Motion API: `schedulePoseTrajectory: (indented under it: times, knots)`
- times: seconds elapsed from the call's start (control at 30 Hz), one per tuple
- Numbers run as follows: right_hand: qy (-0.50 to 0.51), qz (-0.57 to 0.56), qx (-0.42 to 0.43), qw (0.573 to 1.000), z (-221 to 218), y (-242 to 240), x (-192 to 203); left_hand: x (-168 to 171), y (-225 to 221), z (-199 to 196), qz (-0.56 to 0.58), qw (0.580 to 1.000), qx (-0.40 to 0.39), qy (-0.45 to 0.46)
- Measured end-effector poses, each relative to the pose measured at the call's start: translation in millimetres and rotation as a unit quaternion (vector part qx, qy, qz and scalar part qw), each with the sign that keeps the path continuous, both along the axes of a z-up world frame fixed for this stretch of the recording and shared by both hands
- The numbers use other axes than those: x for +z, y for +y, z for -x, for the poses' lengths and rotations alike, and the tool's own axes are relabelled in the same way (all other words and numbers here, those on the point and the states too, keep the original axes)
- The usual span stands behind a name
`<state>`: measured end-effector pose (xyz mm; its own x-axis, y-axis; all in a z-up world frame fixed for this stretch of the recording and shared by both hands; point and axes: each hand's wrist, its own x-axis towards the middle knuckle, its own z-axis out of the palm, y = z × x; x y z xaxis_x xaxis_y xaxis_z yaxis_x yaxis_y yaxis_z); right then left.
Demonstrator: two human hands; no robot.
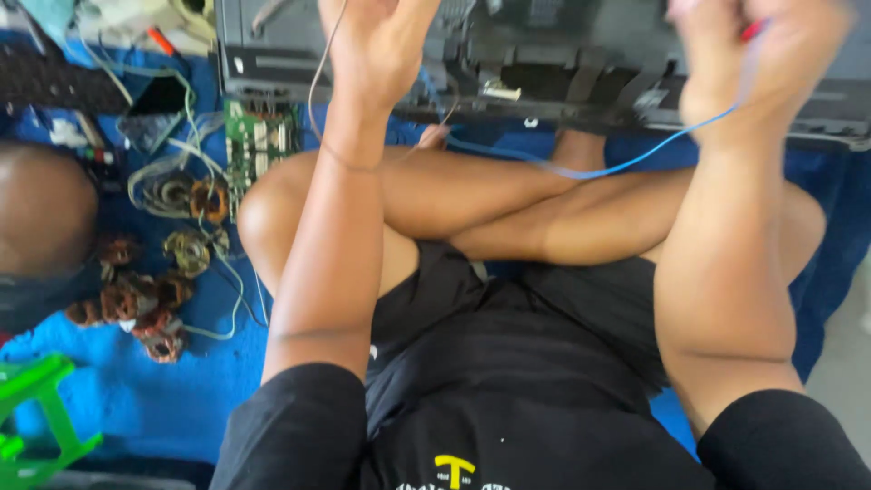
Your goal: Repairing a television by testing the circuit board with a multimeter and using a soldering iron.
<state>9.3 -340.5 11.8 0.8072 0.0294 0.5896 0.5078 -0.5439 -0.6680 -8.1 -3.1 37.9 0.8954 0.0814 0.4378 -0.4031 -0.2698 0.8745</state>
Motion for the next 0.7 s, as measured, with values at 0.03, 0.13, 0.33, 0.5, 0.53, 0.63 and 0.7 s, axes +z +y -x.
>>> schedulePoseTrajectory:
  times: [0.03,0.13,0.33,0.5,0.53,0.63,0.7]
  knots:
    - [0.016,0.035,0.054,0.998,10.0,4.4,8.8,6.2,-2.3,-5.0,0.000,1.000,-0.011,-0.003]
    - [0.106,0.085,0.097,0.986,26.1,14.0,28.6,16.1,-6.5,-2.0,0.018,0.998,-0.054,0.016]
    - [0.212,0.133,0.114,0.961,26.1,15.2,29.4,17.9,5.0,3.2,-0.172,0.977,-0.077,0.103]
    - [0.121,0.080,0.094,0.985,27.5,15.8,34.0,20.2,-6.6,-0.2,-0.186,0.982,0.030,0.008]
    - [0.152,-0.067,0.088,0.982,28.3,16.1,32.2,16.3,-7.5,-2.0,-0.144,0.989,0.016,-0.024]
    - [0.187,-0.284,0.096,0.936,29.3,19.0,40.8,14.2,-22.7,-2.8,-0.149,0.984,-0.013,-0.095]
    - [0.189,-0.352,0.112,0.910,27.9,15.6,37.7,11.5,-38.6,1.0,-0.196,0.971,-0.026,-0.138]
